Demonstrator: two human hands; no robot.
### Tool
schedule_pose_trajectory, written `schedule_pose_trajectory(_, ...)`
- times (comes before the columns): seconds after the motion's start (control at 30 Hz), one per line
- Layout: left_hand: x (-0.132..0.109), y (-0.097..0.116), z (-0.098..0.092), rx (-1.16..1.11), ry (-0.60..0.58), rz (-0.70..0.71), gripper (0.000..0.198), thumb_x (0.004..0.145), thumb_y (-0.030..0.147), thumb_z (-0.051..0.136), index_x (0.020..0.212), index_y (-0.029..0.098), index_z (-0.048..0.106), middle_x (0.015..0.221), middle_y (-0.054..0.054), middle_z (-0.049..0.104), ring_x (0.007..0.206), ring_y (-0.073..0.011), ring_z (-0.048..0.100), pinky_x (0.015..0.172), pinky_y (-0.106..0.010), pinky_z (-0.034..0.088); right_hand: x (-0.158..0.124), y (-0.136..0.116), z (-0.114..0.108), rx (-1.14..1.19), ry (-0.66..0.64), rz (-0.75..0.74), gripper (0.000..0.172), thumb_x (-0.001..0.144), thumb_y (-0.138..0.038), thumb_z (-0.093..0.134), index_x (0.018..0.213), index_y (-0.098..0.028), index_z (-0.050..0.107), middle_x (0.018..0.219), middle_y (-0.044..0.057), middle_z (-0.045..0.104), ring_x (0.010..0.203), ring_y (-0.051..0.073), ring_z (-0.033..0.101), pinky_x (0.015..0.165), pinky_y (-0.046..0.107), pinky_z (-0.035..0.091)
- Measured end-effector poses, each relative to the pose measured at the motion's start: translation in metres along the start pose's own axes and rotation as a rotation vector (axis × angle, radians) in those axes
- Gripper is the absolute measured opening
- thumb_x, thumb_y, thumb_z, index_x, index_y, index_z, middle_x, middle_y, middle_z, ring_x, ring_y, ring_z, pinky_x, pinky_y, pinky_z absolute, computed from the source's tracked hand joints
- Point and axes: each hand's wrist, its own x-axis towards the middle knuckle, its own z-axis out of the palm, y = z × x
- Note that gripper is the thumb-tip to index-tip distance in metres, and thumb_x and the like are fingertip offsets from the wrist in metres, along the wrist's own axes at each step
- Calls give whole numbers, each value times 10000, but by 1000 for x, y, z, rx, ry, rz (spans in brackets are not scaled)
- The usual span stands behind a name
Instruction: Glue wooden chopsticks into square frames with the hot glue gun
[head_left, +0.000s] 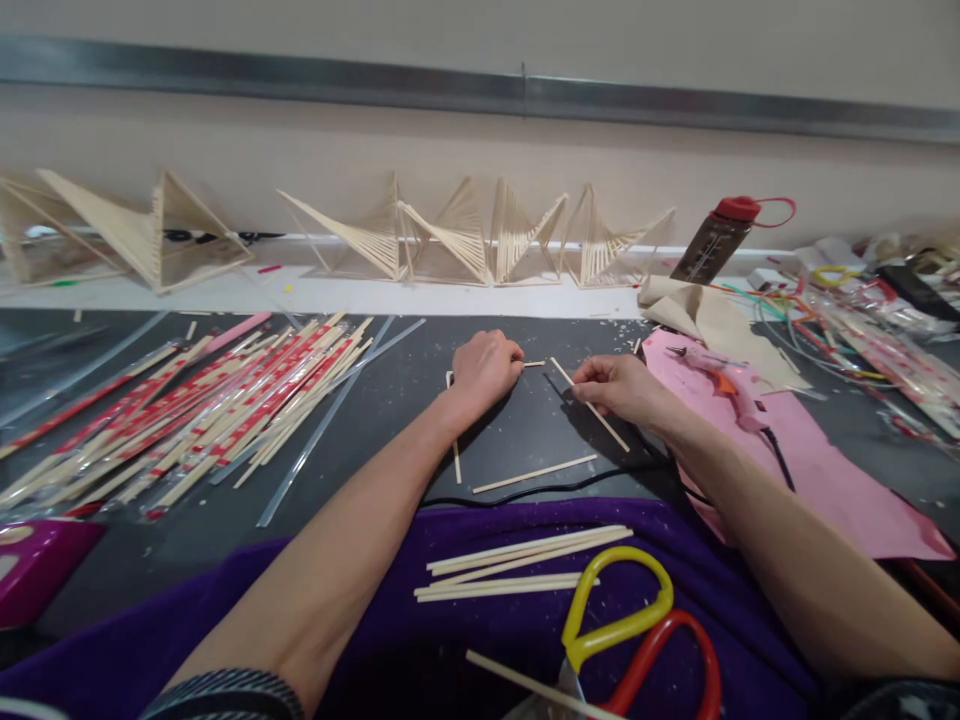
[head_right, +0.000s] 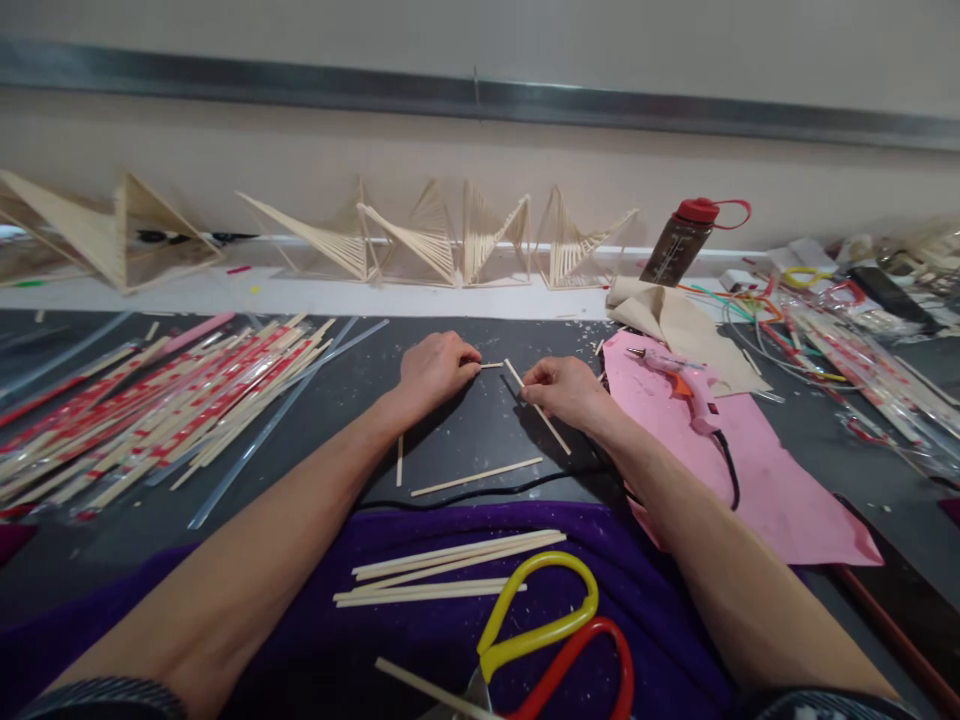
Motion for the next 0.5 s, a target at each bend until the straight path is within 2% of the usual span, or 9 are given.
schedule_pose_trajectory(0.23, 4, -1, 2, -10, -9, 40, 263, 797, 282, 467, 881, 273, 717, 908, -40, 660, 872, -213, 572, 679, -301, 444, 4, -4, 2, -351, 108, -77, 209, 716, -270, 533, 778, -185, 714, 688, 1, 673, 620, 126, 576, 567, 217, 379)
schedule_pose_trajectory(0.5, 5, 1, 7, 14, 19, 23, 259, 789, 244, 458, 845, 235, 711, 916, -43, 663, 832, -200, 583, 646, -288, 446, 7, -2, 2, -320, 115, -63, 244, 726, -285, 522, 814, -196, 731, 707, -7, 691, 634, 128, 582, 568, 212, 373)
